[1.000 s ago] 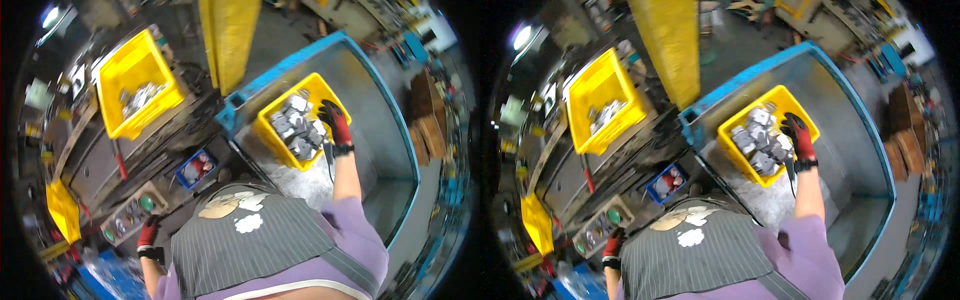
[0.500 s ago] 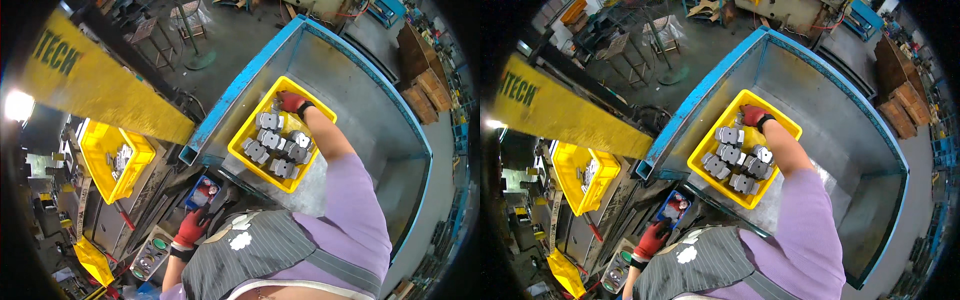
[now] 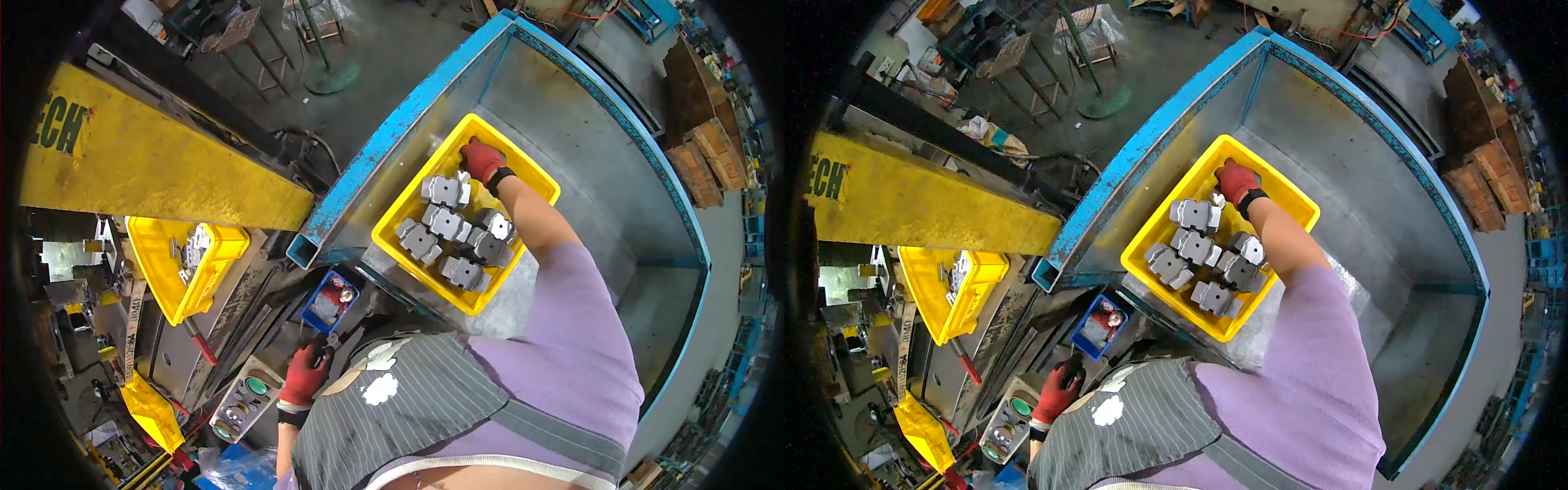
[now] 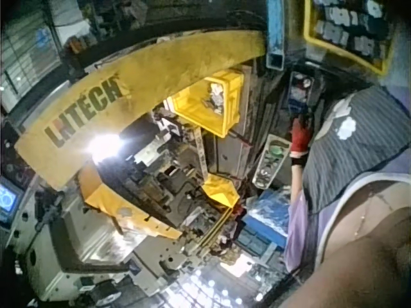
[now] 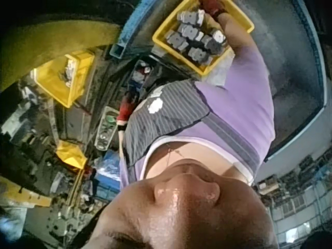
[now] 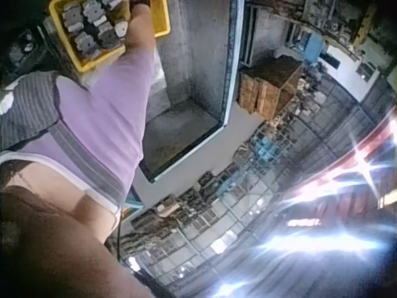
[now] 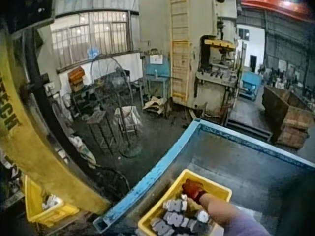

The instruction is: Operating a metal fabrication machine by loading parts and using tools.

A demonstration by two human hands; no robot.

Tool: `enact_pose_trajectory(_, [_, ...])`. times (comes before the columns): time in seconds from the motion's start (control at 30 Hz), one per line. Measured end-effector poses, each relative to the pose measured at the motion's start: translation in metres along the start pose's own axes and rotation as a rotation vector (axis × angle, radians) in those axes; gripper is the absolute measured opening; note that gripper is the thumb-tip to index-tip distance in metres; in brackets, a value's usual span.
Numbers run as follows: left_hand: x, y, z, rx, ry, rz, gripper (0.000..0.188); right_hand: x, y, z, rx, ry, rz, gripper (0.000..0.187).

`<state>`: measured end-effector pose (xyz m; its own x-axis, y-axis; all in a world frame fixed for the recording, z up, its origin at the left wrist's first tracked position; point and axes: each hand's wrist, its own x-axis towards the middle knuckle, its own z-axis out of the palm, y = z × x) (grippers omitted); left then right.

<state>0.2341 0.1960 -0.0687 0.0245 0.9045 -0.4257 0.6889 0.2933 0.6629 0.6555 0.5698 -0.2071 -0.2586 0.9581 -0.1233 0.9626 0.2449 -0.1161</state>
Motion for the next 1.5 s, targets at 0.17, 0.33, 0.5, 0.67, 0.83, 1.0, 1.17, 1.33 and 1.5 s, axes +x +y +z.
enact_pose_trajectory(0.17, [0.006, 0.001, -0.004, 0.077, 0.044, 0.062, 0.037, -0.034, -0.019, -0.083, 0.295, 0.041, 0.156, 0.023])
enact_pose_trajectory(0.33, [0.036, 0.026, -0.012, 0.036, -0.025, 0.133, 0.046, -0.091, -0.01, -0.14, 1.315, -0.016, 0.28, 0.022])
enact_pose_trajectory(0.5, [0.074, 0.096, -0.014, -0.019, -0.097, 0.447, 0.054, -0.151, -0.055, -0.15, 1.638, 0.005, 0.29, 0.019])
enact_pose_trajectory(0.67, [0.114, 0.165, 0.01, -0.438, -0.026, 0.577, 0.056, -0.185, -0.117, -0.144, 1.74, 0.111, 0.257, 0.012])
enact_pose_trajectory(0.83, [0.151, 0.175, 0.044, -0.512, 0.146, 0.618, 0.046, -0.206, -0.132, -0.107, 1.577, 0.178, 0.334, 0.028])
enact_pose_trajectory(1.0, [0.165, 0.159, 0.06, -0.723, 0.06, 0.452, 0.04, -0.218, -0.133, -0.127, 1.602, 0.235, 0.145, 0.03])
enact_pose_trajectory(1.17, [0.158, 0.166, 0.068, -0.452, 0.051, 0.294, 0.042, -0.219, -0.115, -0.11, 1.729, 0.185, 0.237, 0.031])
enact_pose_trajectory(1.33, [0.186, 0.146, 0.077, -0.517, 0.103, 0.563, 0.048, -0.176, -0.083, -0.123, 1.753, 0.123, 0.325, 0.024])
enact_pose_trajectory(1.5, [0.184, 0.168, 0.074, -0.009, 0.204, 0.636, 0.055, -0.138, -0.073, -0.102, 1.523, 0.134, 0.275, 0.024])
